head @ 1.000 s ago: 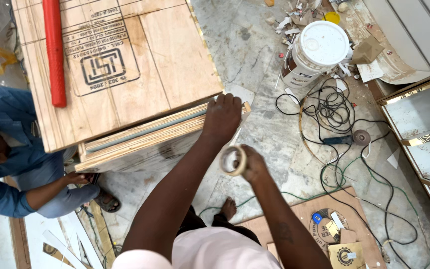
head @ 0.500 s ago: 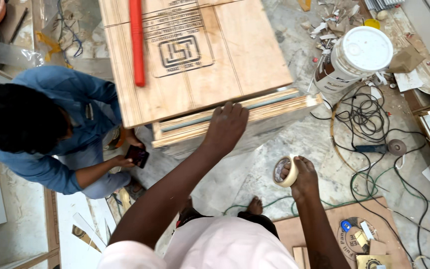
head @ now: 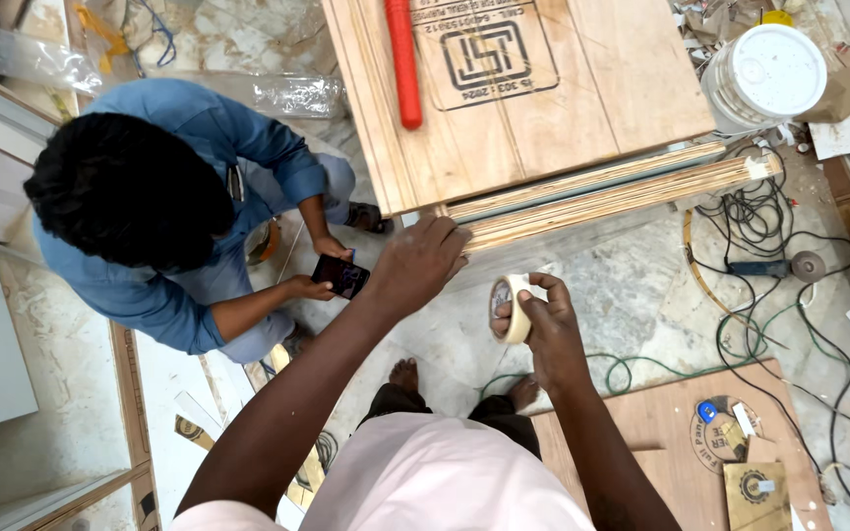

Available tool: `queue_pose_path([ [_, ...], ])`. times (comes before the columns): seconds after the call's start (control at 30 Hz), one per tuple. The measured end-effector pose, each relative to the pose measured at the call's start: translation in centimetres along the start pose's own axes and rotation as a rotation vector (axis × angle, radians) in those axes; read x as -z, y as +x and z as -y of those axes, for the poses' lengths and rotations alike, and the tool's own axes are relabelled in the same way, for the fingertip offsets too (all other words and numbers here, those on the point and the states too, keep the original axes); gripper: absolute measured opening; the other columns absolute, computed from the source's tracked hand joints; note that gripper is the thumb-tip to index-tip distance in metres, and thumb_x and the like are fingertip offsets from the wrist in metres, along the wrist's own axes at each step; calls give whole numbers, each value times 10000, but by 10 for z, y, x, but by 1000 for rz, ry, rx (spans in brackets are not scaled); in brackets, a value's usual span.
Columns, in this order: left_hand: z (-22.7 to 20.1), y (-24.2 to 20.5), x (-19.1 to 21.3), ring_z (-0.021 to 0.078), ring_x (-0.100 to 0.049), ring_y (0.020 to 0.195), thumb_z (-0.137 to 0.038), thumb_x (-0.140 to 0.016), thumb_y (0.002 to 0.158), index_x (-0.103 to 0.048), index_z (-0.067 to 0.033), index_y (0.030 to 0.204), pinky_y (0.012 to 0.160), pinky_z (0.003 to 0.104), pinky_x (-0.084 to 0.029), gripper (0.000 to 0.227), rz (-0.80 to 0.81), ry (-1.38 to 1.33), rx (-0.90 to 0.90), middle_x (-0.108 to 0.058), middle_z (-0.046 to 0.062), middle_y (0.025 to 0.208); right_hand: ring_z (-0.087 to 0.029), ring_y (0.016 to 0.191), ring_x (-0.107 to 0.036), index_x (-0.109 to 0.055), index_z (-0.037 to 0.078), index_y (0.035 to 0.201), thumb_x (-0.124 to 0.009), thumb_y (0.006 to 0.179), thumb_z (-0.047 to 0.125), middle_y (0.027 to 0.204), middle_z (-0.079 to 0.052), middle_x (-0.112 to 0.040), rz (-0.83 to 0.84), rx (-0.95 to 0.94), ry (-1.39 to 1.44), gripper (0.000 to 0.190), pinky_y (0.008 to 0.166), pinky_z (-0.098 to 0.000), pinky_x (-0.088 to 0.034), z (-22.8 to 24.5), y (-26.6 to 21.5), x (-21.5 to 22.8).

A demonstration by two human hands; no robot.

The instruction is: The person sits on the floor and applies masking tape to the edges of a large, wrapped wooden panel. They then move to a stack of wooden planks and apply tape to the edges of the top plank. Another person is visible nearby using a phone.

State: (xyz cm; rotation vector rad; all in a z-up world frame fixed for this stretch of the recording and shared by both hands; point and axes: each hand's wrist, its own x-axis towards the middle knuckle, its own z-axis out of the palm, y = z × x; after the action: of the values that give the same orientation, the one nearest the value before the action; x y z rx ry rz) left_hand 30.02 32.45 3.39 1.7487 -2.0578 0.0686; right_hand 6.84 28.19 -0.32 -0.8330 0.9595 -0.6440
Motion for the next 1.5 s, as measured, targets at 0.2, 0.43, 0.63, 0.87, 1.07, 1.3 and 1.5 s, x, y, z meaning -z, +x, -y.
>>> queue_pose_path([
  [0.2, 15, -11, -11, 276, -652, 1059, -231, -741, 921, -640, -83, 1253, 768, 382, -579, 377, -21, -148, -12, -646, 92, 1091, -229, 841, -743, -406, 77, 1360, -582, 984, 149, 932, -162, -737, 95, 26, -155, 422, 761, -366, -599, 6, -21, -34],
  [0.43, 16, -16, 2, 301, -664, 1027, -170, -722, 951, -580, -53, 1398, 778, 402, -566, 483, -20, -289, 52, -661, 131, 1073, -215, 931, -742, -386, 56, 1425, -599, 997, 161, 968, -164, -754, 155, 102, -254, 489, 860, -364, -575, 0, -30, -43],
  [0.63, -23, -50, 16, 175, -683, 933, -234, -800, 913, -653, -59, 1237, 794, 311, -579, 397, -22, -752, 482, -661, 93, 1060, -200, 920, -748, -362, 77, 1483, -585, 1001, 171, 911, -125, -771, 208, 97, -345, 539, 863, -331, -556, 1, -36, -53],
  [0.87, -22, -57, 12, 127, -667, 832, -236, -828, 841, -703, -20, 1111, 743, 296, -563, 368, 48, -981, 609, -662, 74, 1001, -172, 852, -744, -392, 89, 1473, -609, 990, 176, 854, -104, -754, 283, 51, -443, 538, 817, -332, -583, -5, -39, -62],
  [1.07, -3, -44, 10, 126, -643, 722, -254, -823, 848, -716, -29, 969, 661, 313, -533, 278, 302, -949, 716, -692, 49, 800, -166, 791, -729, -427, 83, 1492, -610, 988, 203, 819, -97, -741, 282, 37, -462, 549, 768, -342, -586, 5, -42, -68],
  [1.3, 10, -6, 25, 175, -673, 653, -184, -696, 921, -636, -72, 913, 615, 374, -516, 127, 3, -749, 645, -686, 59, 742, -210, 715, -788, -208, 65, 1553, -604, 954, 245, 784, -156, -780, 45, 78, -636, 740, 666, -328, -621, 51, -38, -91],
  [1.5, 10, 20, 27, 271, -713, 671, -206, -707, 912, -645, -75, 887, 628, 429, -513, 147, 39, -568, 667, -703, 97, 712, -219, 663, -763, -460, 21, 1471, -598, 970, 240, 767, -178, -762, 46, 4, -672, 564, 602, -334, -588, 75, -41, -96],
])
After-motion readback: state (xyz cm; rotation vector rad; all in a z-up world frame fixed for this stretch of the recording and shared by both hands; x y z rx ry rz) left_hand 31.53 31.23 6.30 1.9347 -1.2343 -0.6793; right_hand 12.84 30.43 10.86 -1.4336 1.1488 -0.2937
